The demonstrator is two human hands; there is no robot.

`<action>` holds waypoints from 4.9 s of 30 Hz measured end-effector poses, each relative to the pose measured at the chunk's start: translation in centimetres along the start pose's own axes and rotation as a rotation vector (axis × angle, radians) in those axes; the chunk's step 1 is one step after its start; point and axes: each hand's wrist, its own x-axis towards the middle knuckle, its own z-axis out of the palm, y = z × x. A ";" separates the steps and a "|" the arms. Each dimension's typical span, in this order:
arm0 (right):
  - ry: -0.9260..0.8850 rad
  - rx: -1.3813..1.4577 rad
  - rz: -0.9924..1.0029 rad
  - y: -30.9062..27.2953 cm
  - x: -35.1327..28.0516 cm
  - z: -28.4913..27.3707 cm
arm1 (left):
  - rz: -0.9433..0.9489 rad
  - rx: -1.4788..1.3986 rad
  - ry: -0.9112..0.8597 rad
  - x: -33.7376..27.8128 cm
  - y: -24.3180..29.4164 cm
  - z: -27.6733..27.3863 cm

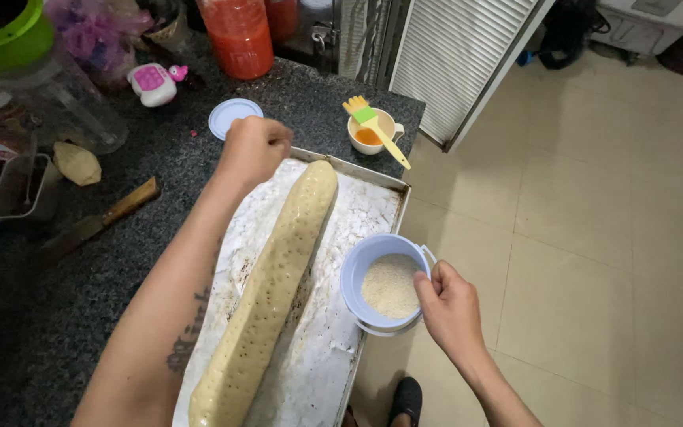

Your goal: Seasoning a large loaf of dough and decorating animal-shaped dough pieces on baking trays.

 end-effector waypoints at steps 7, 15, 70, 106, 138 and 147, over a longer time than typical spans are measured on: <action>0.008 0.003 0.016 -0.3 0.5 -0.1 | -0.040 0.009 -0.074 0.2 -2.3 -0.3; 0.017 -0.020 -0.002 0.1 0.6 0.0 | -0.096 0.165 -0.131 -0.9 -2.3 0.0; -0.199 0.032 -0.097 -1.1 -0.7 -1.0 | -0.475 -0.687 -0.413 -13.9 11.1 -0.6; -0.074 0.019 -0.043 -0.5 -1.6 0.0 | -0.195 0.134 -0.149 -6.5 -0.2 -2.1; -0.267 -0.074 -0.220 -4.5 -5.7 3.2 | 0.282 0.313 -0.610 -24.0 6.7 8.0; -0.246 -0.111 -0.157 -3.6 -4.6 3.5 | -0.430 -0.611 -0.578 -19.7 8.3 -1.8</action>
